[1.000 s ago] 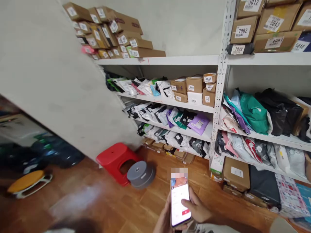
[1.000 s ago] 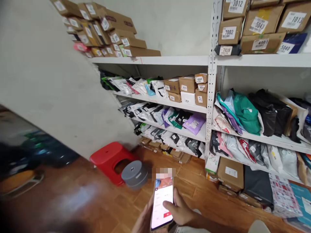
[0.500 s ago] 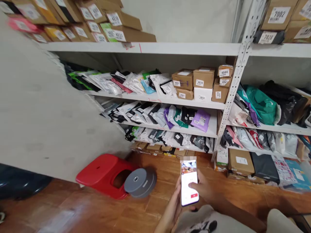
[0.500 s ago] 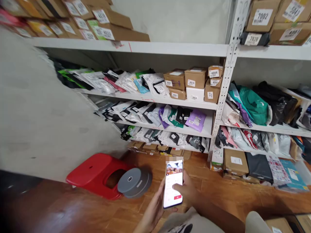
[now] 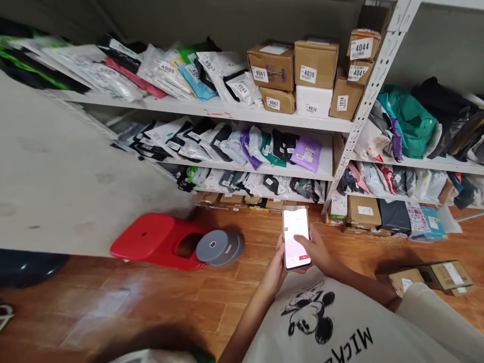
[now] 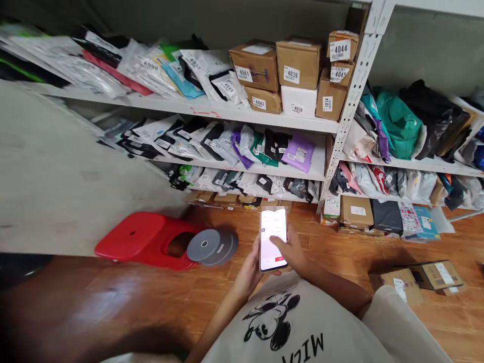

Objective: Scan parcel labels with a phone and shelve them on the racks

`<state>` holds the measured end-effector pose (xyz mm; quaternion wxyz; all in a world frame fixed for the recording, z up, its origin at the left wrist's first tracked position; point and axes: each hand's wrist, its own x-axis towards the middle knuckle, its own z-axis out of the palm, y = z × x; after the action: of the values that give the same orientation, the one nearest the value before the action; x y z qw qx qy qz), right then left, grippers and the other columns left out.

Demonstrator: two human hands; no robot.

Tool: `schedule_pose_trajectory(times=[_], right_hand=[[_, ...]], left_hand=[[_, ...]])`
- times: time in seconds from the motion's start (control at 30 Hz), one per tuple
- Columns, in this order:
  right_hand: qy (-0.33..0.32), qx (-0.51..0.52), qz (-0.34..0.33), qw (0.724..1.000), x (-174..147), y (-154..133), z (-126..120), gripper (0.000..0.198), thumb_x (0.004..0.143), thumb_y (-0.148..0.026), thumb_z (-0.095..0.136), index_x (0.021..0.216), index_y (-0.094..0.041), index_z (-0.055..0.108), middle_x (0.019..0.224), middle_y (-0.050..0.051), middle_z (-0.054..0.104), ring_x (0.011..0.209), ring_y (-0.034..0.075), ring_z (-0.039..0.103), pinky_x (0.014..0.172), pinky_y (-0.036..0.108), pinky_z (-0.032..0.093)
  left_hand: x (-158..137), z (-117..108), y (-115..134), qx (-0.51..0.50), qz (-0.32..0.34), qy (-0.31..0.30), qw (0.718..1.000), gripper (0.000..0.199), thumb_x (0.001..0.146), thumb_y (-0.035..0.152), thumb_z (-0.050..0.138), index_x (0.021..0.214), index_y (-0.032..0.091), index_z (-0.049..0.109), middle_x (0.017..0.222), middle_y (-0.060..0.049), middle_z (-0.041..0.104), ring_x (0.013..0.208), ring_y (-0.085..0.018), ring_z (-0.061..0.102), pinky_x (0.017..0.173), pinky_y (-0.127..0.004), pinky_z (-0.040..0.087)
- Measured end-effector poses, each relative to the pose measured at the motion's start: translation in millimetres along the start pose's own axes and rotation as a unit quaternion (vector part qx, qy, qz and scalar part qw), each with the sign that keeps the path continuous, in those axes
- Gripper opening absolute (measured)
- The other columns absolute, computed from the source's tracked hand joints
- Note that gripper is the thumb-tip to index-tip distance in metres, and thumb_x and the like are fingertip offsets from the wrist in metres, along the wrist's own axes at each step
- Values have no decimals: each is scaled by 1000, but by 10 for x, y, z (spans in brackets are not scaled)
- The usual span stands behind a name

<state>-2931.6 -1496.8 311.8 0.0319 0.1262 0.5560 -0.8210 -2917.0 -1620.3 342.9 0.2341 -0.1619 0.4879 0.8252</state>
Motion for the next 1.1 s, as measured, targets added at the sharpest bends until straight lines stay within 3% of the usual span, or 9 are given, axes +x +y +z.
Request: schedule_pose_trajectory(times=[0.27, 0.5, 0.73, 0.9, 1.1], right_hand=[[-20, 10, -2, 1000, -12, 21, -47, 26, 70, -33, 69, 93, -22, 61, 86, 1, 69, 77, 20, 63, 70, 31, 53], [-22, 12, 5, 1000, -39, 40, 6, 38, 69, -37, 75, 100, -23, 59, 89, 2, 69, 75, 20, 63, 66, 31, 52], [-74, 44, 17, 996, -80, 44, -100, 41, 68, -36, 62, 107, -24, 61, 90, 4, 71, 86, 26, 66, 71, 36, 53], [-97, 57, 25, 993, -142, 36, -149, 41, 67, -31, 57, 107, -23, 64, 95, 4, 73, 97, 27, 66, 81, 38, 54], [-95, 57, 24, 994, -152, 4, -151, 38, 66, -32, 58, 103, -23, 63, 94, 3, 72, 97, 26, 66, 82, 38, 54]], left_hand=[[-8, -32, 9, 14, -9, -11, 1000, 103, 67, 60, 76, 152, 30, 27, 142, -11, 55, 117, -33, 59, 76, -37, 61], [-25, -36, 11, 29, 6, -45, 999, 85, 79, 48, 70, 152, 33, 29, 140, -11, 56, 108, -30, 63, 71, -37, 62], [-36, -26, 38, -5, 12, -46, 999, 82, 79, 41, 70, 150, 32, 32, 144, -8, 53, 116, -30, 60, 80, -36, 61], [-42, -49, 44, -32, -24, -72, 997, 96, 71, 42, 73, 153, 35, 22, 138, -7, 58, 109, -31, 64, 74, -40, 62], [-28, -59, 37, -39, -33, -81, 995, 95, 70, 33, 69, 153, 36, 22, 135, -5, 61, 108, -31, 63, 73, -38, 62]])
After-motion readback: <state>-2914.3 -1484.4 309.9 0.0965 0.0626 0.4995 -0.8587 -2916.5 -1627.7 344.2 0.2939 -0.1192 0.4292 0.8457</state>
